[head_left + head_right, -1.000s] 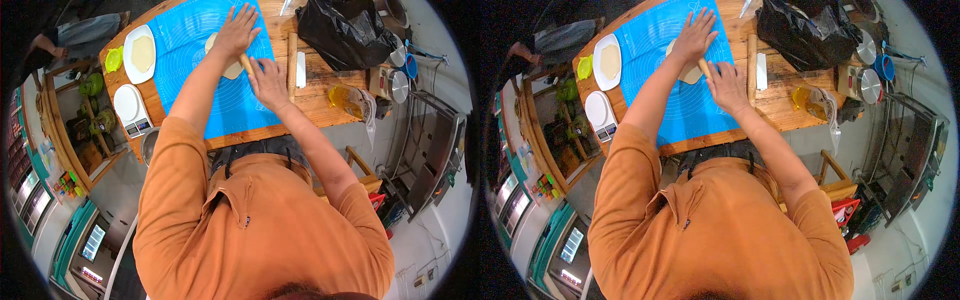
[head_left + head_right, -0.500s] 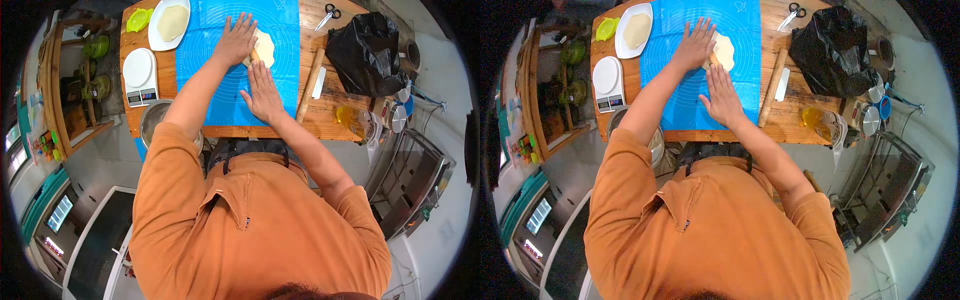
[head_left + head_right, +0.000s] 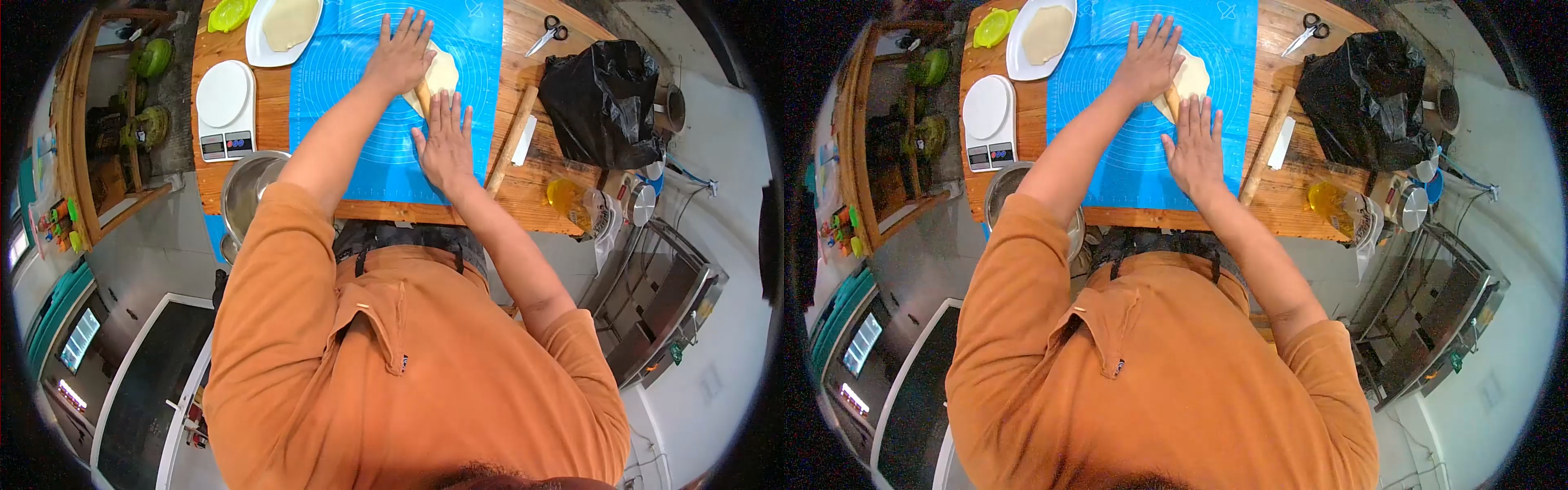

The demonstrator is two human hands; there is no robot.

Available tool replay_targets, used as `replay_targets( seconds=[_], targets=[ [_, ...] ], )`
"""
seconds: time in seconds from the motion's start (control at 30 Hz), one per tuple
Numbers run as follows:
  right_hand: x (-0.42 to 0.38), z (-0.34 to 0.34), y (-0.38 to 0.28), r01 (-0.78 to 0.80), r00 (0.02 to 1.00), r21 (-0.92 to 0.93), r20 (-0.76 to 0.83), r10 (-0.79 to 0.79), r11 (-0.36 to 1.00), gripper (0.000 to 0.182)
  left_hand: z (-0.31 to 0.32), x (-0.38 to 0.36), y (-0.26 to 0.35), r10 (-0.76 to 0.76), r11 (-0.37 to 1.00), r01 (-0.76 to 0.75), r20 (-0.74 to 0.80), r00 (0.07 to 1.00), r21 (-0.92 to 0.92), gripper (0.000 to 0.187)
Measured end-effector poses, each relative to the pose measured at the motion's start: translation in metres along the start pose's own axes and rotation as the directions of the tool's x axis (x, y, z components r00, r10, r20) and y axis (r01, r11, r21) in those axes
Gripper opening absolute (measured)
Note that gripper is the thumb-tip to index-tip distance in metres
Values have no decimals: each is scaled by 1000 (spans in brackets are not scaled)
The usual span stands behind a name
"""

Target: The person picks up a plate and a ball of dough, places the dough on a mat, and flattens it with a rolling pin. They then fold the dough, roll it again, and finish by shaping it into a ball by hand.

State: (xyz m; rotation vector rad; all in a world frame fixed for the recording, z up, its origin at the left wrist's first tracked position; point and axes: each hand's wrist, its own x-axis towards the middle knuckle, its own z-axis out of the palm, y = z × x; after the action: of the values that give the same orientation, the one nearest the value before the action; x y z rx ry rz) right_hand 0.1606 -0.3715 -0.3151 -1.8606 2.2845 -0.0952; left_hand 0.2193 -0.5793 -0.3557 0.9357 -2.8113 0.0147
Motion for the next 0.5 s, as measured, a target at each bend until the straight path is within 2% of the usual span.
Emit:
replay_targets(
  seconds=[0.07,0.27,0.3,0.37,0.5],
  targets=[
    [0,0,-4,10,1000,-23,7,-10,1000,75,-3,-6,0,-26,996,24,21,999,82,63],
    [-2,-4,-9,54,998,-113,45,-49,992,75,-8,-20,-5,-101,995,101,22,995,21,64],
    [-2,-5,-11,59,997,-116,47,-54,991,75,-9,-22,-6,-105,994,105,19,994,23,64],
    [-3,-7,-13,70,996,-131,59,-63,989,76,-10,-25,-5,-149,986,140,107,983,87,64],
    [-5,-8,-16,80,993,-153,104,-64,985,76,-11,-32,-6,-177,982,169,94,980,87,64]
  ],
)
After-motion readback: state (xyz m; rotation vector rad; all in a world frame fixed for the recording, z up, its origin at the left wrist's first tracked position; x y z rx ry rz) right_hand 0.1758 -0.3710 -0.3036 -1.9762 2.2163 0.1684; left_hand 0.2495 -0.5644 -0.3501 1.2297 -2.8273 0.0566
